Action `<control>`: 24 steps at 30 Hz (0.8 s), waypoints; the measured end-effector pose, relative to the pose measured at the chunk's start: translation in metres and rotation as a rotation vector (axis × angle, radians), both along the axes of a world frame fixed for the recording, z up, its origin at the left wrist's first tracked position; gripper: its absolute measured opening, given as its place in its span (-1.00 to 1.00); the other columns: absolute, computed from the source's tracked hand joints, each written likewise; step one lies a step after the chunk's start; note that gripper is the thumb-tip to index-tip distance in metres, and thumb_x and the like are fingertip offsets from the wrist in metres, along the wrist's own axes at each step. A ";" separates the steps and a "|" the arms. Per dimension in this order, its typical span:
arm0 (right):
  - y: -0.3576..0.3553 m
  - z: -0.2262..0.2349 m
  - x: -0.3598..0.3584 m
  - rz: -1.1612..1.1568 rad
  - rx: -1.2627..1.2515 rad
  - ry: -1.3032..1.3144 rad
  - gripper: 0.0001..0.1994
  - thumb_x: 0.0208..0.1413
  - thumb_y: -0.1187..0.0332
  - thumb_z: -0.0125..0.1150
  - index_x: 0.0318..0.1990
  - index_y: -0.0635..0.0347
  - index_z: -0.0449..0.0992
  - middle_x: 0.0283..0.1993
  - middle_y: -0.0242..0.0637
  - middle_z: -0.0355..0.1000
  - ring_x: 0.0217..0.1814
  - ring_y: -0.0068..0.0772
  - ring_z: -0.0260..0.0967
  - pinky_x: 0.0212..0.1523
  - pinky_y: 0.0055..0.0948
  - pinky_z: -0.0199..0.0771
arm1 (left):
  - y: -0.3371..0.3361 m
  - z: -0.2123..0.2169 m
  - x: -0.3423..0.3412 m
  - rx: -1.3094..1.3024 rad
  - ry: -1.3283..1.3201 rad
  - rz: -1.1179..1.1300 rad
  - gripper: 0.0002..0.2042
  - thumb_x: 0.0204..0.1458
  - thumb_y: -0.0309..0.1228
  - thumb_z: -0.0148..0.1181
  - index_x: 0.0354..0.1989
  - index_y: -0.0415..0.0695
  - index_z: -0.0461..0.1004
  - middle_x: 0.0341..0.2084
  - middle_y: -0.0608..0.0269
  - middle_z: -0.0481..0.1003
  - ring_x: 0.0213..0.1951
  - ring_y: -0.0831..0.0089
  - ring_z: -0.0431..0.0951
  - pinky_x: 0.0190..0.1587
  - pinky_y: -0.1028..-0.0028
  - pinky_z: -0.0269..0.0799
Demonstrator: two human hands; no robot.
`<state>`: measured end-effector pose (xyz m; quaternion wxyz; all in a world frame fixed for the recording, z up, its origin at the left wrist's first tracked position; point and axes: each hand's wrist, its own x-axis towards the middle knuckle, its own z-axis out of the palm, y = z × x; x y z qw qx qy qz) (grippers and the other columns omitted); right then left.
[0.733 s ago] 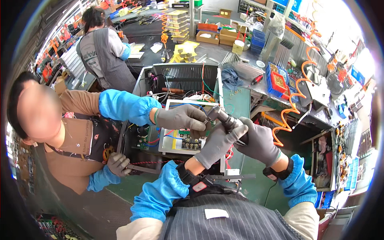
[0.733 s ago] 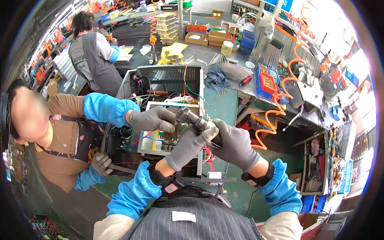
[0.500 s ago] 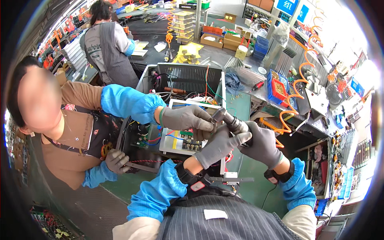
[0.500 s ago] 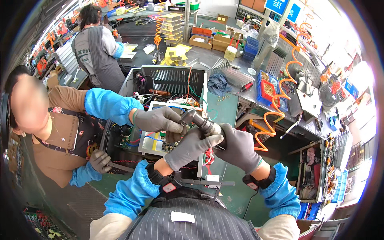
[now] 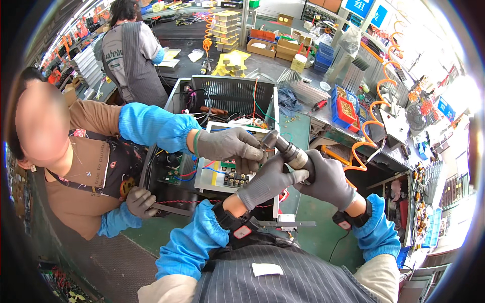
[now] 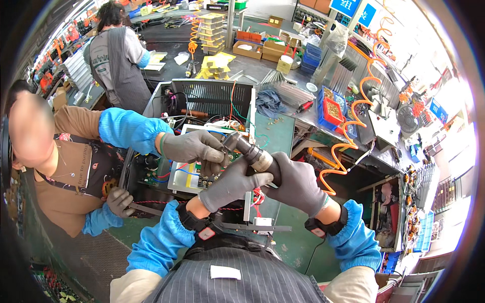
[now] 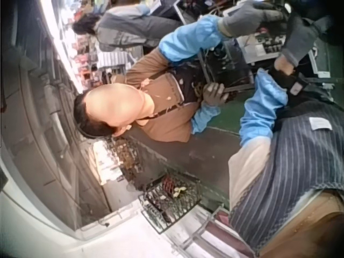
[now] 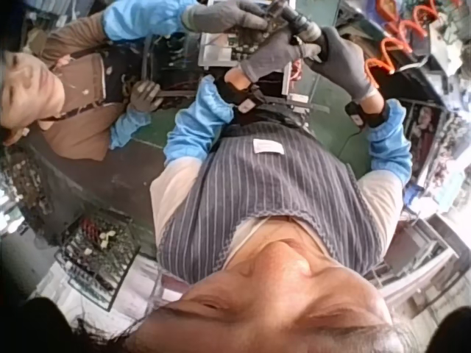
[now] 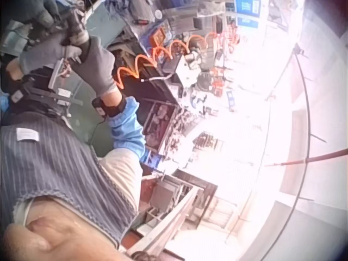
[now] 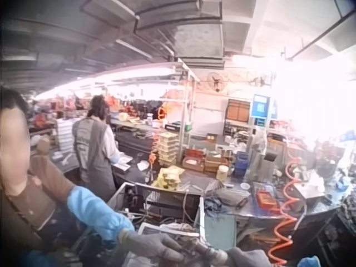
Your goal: Assemble an electrical inverter or power supply unit by connecting internal wiring and using a pneumatic screwdriver.
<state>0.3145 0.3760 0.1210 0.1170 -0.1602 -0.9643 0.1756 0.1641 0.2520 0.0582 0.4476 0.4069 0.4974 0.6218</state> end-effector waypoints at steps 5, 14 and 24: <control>0.001 0.001 0.001 -0.038 -0.013 -0.107 -0.42 -0.14 0.10 0.59 -0.02 0.16 0.46 -0.43 -0.12 0.53 -0.40 0.04 0.56 -0.37 -0.10 0.52 | 0.000 0.004 0.000 0.031 -0.103 0.000 -0.74 0.19 -0.37 0.38 -0.06 -0.18 0.47 -0.22 0.37 0.50 -0.10 0.62 0.46 0.05 0.47 0.46; -0.009 -0.007 0.006 -0.020 0.162 0.035 -0.49 -0.03 0.08 0.51 -0.07 0.15 0.39 -0.46 -0.23 0.51 -0.43 -0.04 0.58 -0.46 -0.13 0.51 | 0.001 -0.001 -0.001 0.082 -0.075 -0.126 -0.75 0.21 -0.38 0.34 -0.05 -0.20 0.45 -0.19 0.43 0.42 -0.11 0.60 0.39 0.03 0.46 0.41; -0.011 -0.015 0.010 -0.016 0.278 0.181 -0.46 -0.10 0.16 0.53 -0.03 0.19 0.42 -0.41 -0.28 0.48 -0.42 -0.18 0.55 -0.48 -0.19 0.46 | 0.001 -0.006 0.002 0.104 -0.084 -0.085 -0.47 0.10 -0.43 0.47 0.20 -0.15 0.35 -0.03 0.36 0.47 0.05 0.51 0.50 0.18 0.44 0.45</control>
